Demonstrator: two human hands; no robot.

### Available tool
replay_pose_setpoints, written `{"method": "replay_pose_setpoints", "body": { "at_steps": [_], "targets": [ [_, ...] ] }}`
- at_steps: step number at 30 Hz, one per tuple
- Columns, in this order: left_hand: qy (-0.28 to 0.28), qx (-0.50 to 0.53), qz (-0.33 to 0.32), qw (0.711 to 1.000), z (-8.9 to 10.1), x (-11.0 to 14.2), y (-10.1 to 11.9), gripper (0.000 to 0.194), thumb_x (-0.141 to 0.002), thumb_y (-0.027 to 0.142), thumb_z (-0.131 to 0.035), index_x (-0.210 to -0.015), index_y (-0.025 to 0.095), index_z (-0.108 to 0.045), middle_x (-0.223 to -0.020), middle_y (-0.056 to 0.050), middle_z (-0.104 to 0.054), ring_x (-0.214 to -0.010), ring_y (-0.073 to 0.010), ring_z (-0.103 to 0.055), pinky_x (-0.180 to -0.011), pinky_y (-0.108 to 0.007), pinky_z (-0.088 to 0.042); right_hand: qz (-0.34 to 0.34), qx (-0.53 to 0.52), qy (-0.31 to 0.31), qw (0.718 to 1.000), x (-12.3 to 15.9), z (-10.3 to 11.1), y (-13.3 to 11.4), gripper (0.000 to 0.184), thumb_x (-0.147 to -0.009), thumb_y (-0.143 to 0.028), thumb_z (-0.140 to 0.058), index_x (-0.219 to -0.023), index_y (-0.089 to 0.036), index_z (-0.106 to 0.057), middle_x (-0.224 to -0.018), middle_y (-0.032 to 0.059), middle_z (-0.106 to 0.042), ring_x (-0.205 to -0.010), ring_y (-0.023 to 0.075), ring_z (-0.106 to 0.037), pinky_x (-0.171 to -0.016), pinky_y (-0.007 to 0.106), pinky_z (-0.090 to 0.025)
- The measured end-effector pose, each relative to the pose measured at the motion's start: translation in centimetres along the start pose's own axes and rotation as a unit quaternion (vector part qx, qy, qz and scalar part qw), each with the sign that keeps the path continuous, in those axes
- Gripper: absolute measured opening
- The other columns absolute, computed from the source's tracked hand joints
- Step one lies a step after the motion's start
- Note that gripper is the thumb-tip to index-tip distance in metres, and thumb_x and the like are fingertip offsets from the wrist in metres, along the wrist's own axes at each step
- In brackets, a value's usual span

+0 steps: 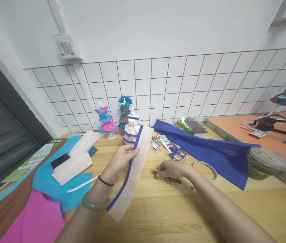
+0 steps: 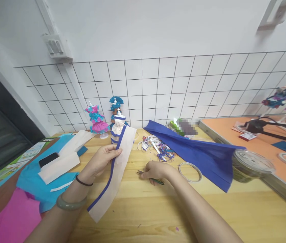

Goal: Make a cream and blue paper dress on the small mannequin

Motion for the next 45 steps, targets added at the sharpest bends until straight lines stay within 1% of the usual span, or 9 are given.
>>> {"method": "replay_pose_setpoints", "body": {
  "at_steps": [9,17,27,30,33,35,37,40,45],
  "targets": [
    [0.001,-0.009,0.004,1.0,-0.2,0.2,0.2,0.021,-0.068,0.032,-0.071,-0.077,0.014,-0.066,-0.069,0.0,-0.064,-0.059,-0.0086,-0.053,-0.054,-0.019,-0.038,-0.016,-0.003,-0.011,1.0,-0.2,-0.4,0.2,0.042,-0.077,-0.054,-0.047,-0.065,-0.015,-0.057,-0.055,0.0037,-0.062,-0.045,0.0121,-0.053,-0.044,0.021,-0.038],
    [-0.006,-0.012,0.004,1.0,-0.2,0.1,0.1,0.021,-0.069,0.032,-0.07,-0.077,0.013,-0.066,-0.065,0.002,-0.061,-0.056,-0.0071,-0.05,-0.051,-0.018,-0.036,-0.043,0.068,0.049,0.996,0.1,0.9,-0.1,0.038,-0.07,-0.054,-0.055,-0.066,-0.016,-0.061,-0.059,0.002,-0.059,-0.049,0.0146,-0.053,-0.046,0.024,-0.036],
    [-0.001,-0.006,-0.001,1.0,-0.3,0.1,-0.1,0.021,-0.067,0.032,-0.072,-0.076,0.013,-0.066,-0.062,0.002,-0.06,-0.053,-0.0065,-0.048,-0.051,-0.018,-0.036,-0.102,0.074,0.058,0.99,0.3,0.0,0.1,0.032,-0.069,-0.043,-0.058,-0.073,-0.012,-0.065,-0.055,0.0057,-0.062,-0.04,0.0175,-0.056,-0.04,0.026,-0.041],
    [-0.002,-0.007,-0.001,1.0,-0.3,0.1,-0.1,0.023,-0.066,0.032,-0.072,-0.078,0.013,-0.066,-0.063,0.002,-0.061,-0.054,-0.0073,-0.049,-0.051,-0.018,-0.036,-0.102,0.09,0.079,0.988,0.5,0.4,-0.2,0.033,-0.07,-0.043,-0.058,-0.07,-0.011,-0.066,-0.054,0.0092,-0.063,-0.048,0.0229,-0.061,-0.047,0.03,-0.044],
    [-0.009,-0.004,-0.002,1.0,-0.3,0.0,-0.2,0.024,-0.067,0.033,-0.071,-0.08,0.014,-0.067,-0.066,0.001,-0.062,-0.056,-0.0081,-0.052,-0.053,-0.019,-0.037,-0.087,0.114,0.129,0.981,1.5,2.1,-1.1,0.038,-0.069,-0.047,-0.062,-0.076,-0.011,-0.068,-0.071,0.0146,-0.067,-0.071,0.0296,-0.064,-0.061,0.034,-0.046],
    [-0.02,0.001,-0.004,1.0,-0.5,-0.1,-0.3,0.025,-0.067,0.033,-0.071,-0.081,0.013,-0.067,-0.07,-0.001,-0.065,-0.059,-0.0091,-0.054,-0.055,-0.019,-0.039,-0.023,0.065,0.151,0.986,2.3,3.0,-2.8,0.045,-0.069,-0.05,-0.063,-0.095,-0.013,-0.065,-0.085,0.0129,-0.068,-0.079,0.0266,-0.063,-0.066,0.032,-0.046],
    [-0.037,0.006,-0.004,0.999,-1.1,-0.2,-0.5,0.027,-0.066,0.033,-0.072,-0.083,0.013,-0.067,-0.076,-0.003,-0.068,-0.063,-0.0111,-0.057,-0.058,-0.02,-0.041,0.097,-0.053,0.157,0.981,3.2,3.7,-5.4,0.051,-0.072,-0.051,-0.061,-0.109,-0.016,-0.059,-0.09,0.0087,-0.067,-0.079,0.0211,-0.062,-0.068,0.029,-0.047],
    [-0.076,0.011,-0.002,0.997,-2.4,0.0,-0.9,0.03,-0.067,0.033,-0.072,-0.088,0.012,-0.067,-0.085,-0.006,-0.07,-0.072,-0.0148,-0.061,-0.064,-0.022,-0.043,0.228,-0.24,0.185,0.925,4.8,5.3,-7.8,0.04,-0.077,-0.048,-0.058,-0.103,-0.017,-0.061,-0.093,0.0064,-0.067,-0.082,0.0185,-0.061,-0.07,0.028,-0.047],
    [-0.116,0.005,0.049,0.992,-4.3,0.4,-2.8,0.029,-0.065,0.033,-0.073,-0.084,0.012,-0.066,-0.077,-0.005,-0.069,-0.066,-0.0145,-0.061,-0.058,-0.022,-0.043,0.191,-0.422,0.275,0.842,4.6,6.8,-5.3,0.032,-0.071,-0.043,-0.066,-0.084,-0.015,-0.065,-0.084,0.0057,-0.068,-0.076,0.0182,-0.062,-0.067,0.029,-0.048]
  ]
}}
Point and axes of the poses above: each hand's wrist, its own x-axis away from the middle knuckle, its own z-axis out of the back of the hand, y = z × x, the point moved 10 cm from there along -x, towards the middle knuckle
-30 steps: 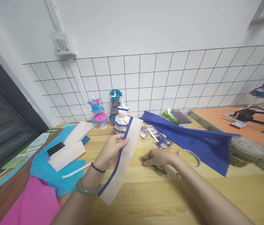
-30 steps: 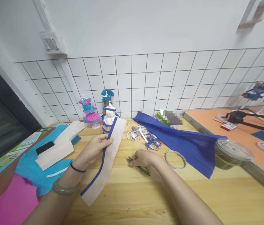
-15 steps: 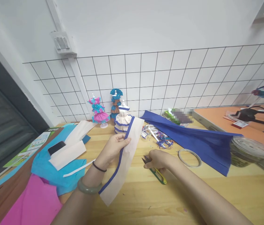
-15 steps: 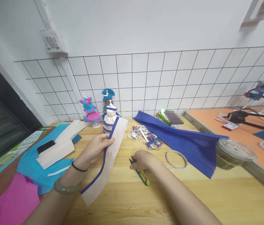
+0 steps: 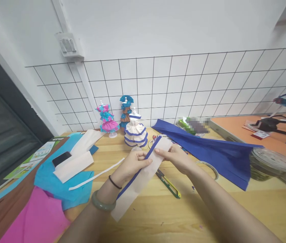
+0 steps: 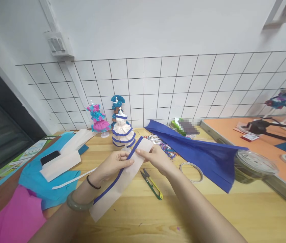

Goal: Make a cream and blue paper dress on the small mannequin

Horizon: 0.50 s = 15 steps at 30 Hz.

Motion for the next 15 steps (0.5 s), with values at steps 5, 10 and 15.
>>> {"method": "replay_pose_setpoints", "body": {
  "at_steps": [5,10,15],
  "targets": [
    [-0.014,-0.028,0.04,0.999,-0.6,-0.1,-1.7,0.03,-0.062,0.034,-0.074,-0.081,0.012,-0.066,-0.072,-0.004,-0.067,-0.059,-0.0138,-0.06,-0.053,-0.022,-0.042,-0.025,-0.037,0.085,0.995,-0.3,2.8,0.5,0.033,-0.064,-0.04,-0.072,-0.083,-0.014,-0.066,-0.082,0.0065,-0.07,-0.074,0.0198,-0.063,-0.064,0.029,-0.05],
    [-0.06,-0.012,0.076,0.995,-1.3,-0.3,-3.2,0.036,-0.06,0.035,-0.075,-0.088,0.013,-0.067,-0.074,-0.006,-0.068,-0.064,-0.0173,-0.062,-0.058,-0.026,-0.046,-0.013,-0.08,0.134,0.988,-1.1,6.1,0.9,0.026,-0.066,-0.034,-0.073,-0.08,-0.014,-0.065,-0.085,0.0075,-0.071,-0.076,0.0202,-0.065,-0.065,0.028,-0.053],
    [-0.067,-0.017,0.091,0.993,-1.4,-0.4,-3.8,0.036,-0.056,0.031,-0.077,-0.086,0.014,-0.068,-0.074,-0.005,-0.069,-0.063,-0.0167,-0.062,-0.058,-0.026,-0.046,-0.019,-0.087,0.187,0.978,-1.5,9.0,2.2,0.021,-0.069,-0.03,-0.069,-0.083,-0.015,-0.063,-0.091,0.0097,-0.07,-0.081,0.0227,-0.066,-0.07,0.031,-0.055]
  ]
}}
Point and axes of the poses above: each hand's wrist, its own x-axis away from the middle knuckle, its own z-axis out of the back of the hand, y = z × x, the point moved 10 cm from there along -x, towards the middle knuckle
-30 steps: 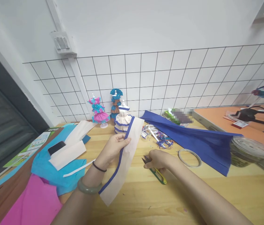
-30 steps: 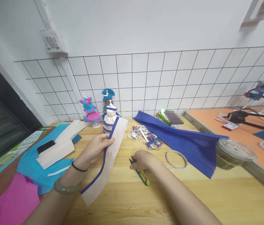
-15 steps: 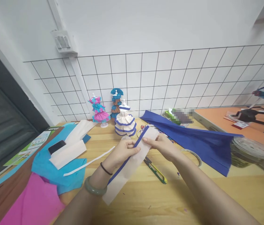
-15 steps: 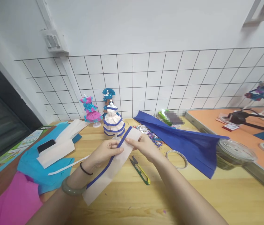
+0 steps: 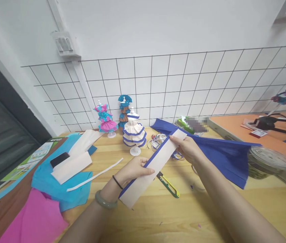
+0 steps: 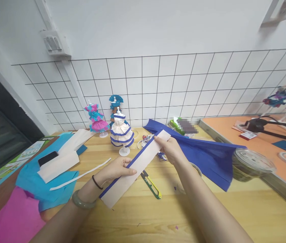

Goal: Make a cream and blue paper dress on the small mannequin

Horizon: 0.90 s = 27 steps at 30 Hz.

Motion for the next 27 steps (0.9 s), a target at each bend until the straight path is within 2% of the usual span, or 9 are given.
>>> {"method": "replay_pose_setpoints", "body": {
  "at_steps": [10,19,24,27],
  "targets": [
    [-0.003,-0.031,0.005,0.999,0.0,-0.6,-0.9,0.038,-0.055,0.028,-0.077,-0.089,0.014,-0.068,-0.078,-0.004,-0.068,-0.065,-0.0159,-0.06,-0.059,-0.025,-0.044,-0.011,-0.038,0.015,0.999,-0.4,1.1,0.2,0.019,-0.069,-0.029,-0.07,-0.078,-0.015,-0.063,-0.08,0.0078,-0.07,-0.069,0.0207,-0.066,-0.063,0.031,-0.055],
    [-0.019,-0.069,0.003,0.997,0.4,-0.6,-0.9,0.038,-0.056,0.029,-0.077,-0.091,0.015,-0.068,-0.084,-0.004,-0.069,-0.069,-0.0159,-0.06,-0.06,-0.023,-0.043,-0.011,-0.051,0.033,0.998,-0.7,1.7,0.2,0.012,-0.072,-0.026,-0.067,-0.076,-0.016,-0.061,-0.079,0.0055,-0.068,-0.068,0.0188,-0.065,-0.067,0.031,-0.055],
    [-0.057,-0.088,-0.011,0.994,-0.1,-0.4,-0.6,0.037,-0.058,0.032,-0.076,-0.091,0.018,-0.068,-0.088,-0.002,-0.069,-0.075,-0.0171,-0.06,-0.061,-0.022,-0.043,-0.011,-0.041,0.042,0.998,-0.8,2.1,0.2,0.011,-0.073,-0.026,-0.065,-0.075,-0.017,-0.06,-0.077,0.0055,-0.068,-0.068,0.0197,-0.066,-0.066,0.032,-0.055],
    [-0.066,-0.126,-0.002,0.99,-0.1,-0.3,-0.9,0.035,-0.057,0.034,-0.076,-0.087,0.017,-0.069,-0.082,-0.001,-0.068,-0.072,-0.0176,-0.059,-0.06,-0.023,-0.042,-0.01,-0.043,0.048,0.998,-1.0,2.4,0.3,0.008,-0.074,-0.024,-0.064,-0.076,-0.017,-0.06,-0.078,0.0055,-0.068,-0.07,0.0199,-0.066,-0.067,0.032,-0.056]
  ]
}}
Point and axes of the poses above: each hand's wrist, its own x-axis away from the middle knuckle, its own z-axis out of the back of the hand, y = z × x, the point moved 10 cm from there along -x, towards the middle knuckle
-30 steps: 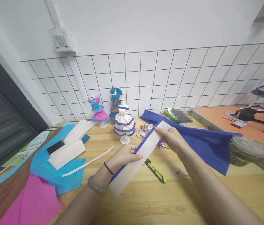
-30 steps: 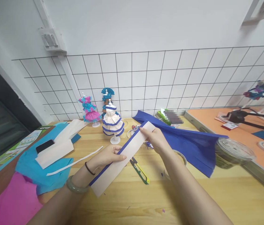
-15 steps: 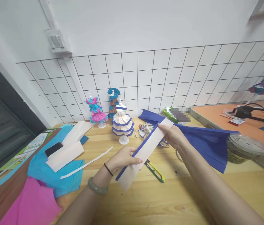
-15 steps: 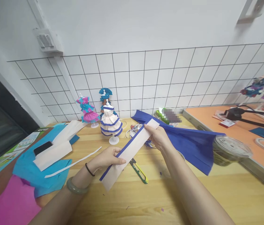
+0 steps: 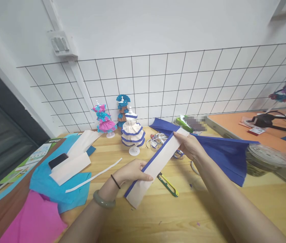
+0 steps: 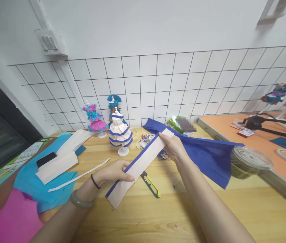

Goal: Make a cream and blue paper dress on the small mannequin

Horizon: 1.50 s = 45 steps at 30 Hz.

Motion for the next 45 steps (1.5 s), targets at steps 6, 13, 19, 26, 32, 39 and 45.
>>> {"method": "replay_pose_setpoints", "body": {
  "at_steps": [6,13,19,26,32,39,45],
  "targets": [
    [-0.049,-0.035,-0.004,0.998,-0.5,0.4,0.1,0.035,-0.059,0.036,-0.075,-0.088,0.017,-0.068,-0.08,-0.001,-0.067,-0.07,-0.0165,-0.058,-0.06,-0.023,-0.042,-0.01,0.002,-0.006,1.0,0.1,-0.3,0.2,0.009,-0.074,-0.025,-0.064,-0.075,-0.016,-0.06,-0.078,0.0071,-0.069,-0.07,0.021,-0.066,-0.068,0.033,-0.056],
    [0.032,0.073,-0.031,0.996,0.1,-0.2,1.0,0.039,-0.065,0.043,-0.07,-0.092,0.015,-0.065,-0.082,-0.004,-0.065,-0.071,-0.0137,-0.056,-0.064,-0.023,-0.04,-0.026,-0.007,-0.048,0.998,1.2,-2.8,0.9,0.009,-0.074,-0.024,-0.064,-0.077,-0.015,-0.062,-0.081,0.0083,-0.071,-0.073,0.0213,-0.068,-0.068,0.031,-0.056],
    [0.156,0.098,-0.033,0.982,2.1,0.2,1.5,0.034,-0.062,0.045,-0.07,-0.06,0.014,-0.057,-0.053,0.004,-0.048,-0.048,-0.0066,-0.038,-0.048,-0.021,-0.027,-0.054,0.055,-0.124,0.989,2.2,-4.9,2.1,0.024,-0.077,-0.036,-0.062,-0.089,-0.015,-0.063,-0.091,0.0102,-0.07,-0.078,0.0191,-0.066,-0.066,0.027,-0.054],
    [0.199,0.094,-0.033,0.975,4.3,0.8,1.5,0.03,-0.062,0.04,-0.069,-0.059,0.014,-0.055,-0.051,0.005,-0.044,-0.046,-0.006,-0.035,-0.045,-0.021,-0.023,-0.068,0.345,-0.368,0.86,6.4,-8.9,4.8,0.037,-0.076,-0.045,-0.06,-0.098,-0.015,-0.061,-0.094,0.0066,-0.066,-0.08,0.0164,-0.062,-0.065,0.023,-0.048],
    [0.181,0.094,-0.029,0.978,4.0,0.2,0.5,0.025,-0.063,0.036,-0.069,-0.066,0.012,-0.06,-0.055,0.003,-0.051,-0.048,-0.0069,-0.042,-0.047,-0.021,-0.025,-0.019,0.687,-0.32,0.652,8.0,-9.0,7.0,0.047,-0.068,-0.038,-0.066,-0.108,-0.015,-0.059,-0.095,0.0101,-0.068,-0.08,0.0239,-0.064,-0.062,0.027,-0.046],
    [0.172,0.105,-0.008,0.979,3.9,0.0,-0.2,0.022,-0.061,0.031,-0.069,-0.069,0.013,-0.06,-0.057,0.004,-0.052,-0.048,-0.006,-0.043,-0.045,-0.019,-0.024,0.061,0.757,-0.284,0.585,10.7,-10.7,7.1,0.032,-0.076,-0.002,-0.047,-0.104,-0.007,-0.062,-0.101,0.0208,-0.065,-0.092,0.0264,-0.063,-0.074,0.03,-0.046],
    [0.148,0.123,0.042,0.98,2.6,-0.8,-1.8,0.021,-0.06,0.029,-0.068,-0.07,0.014,-0.057,-0.055,0.005,-0.051,-0.044,-0.0052,-0.042,-0.042,-0.018,-0.024,0.11,0.762,-0.262,0.582,11.8,-8.5,7.0,0.029,-0.074,0.005,-0.043,-0.091,-0.005,-0.064,-0.092,0.0232,-0.064,-0.088,0.0269,-0.062,-0.07,0.03,-0.045]
  ]
}}
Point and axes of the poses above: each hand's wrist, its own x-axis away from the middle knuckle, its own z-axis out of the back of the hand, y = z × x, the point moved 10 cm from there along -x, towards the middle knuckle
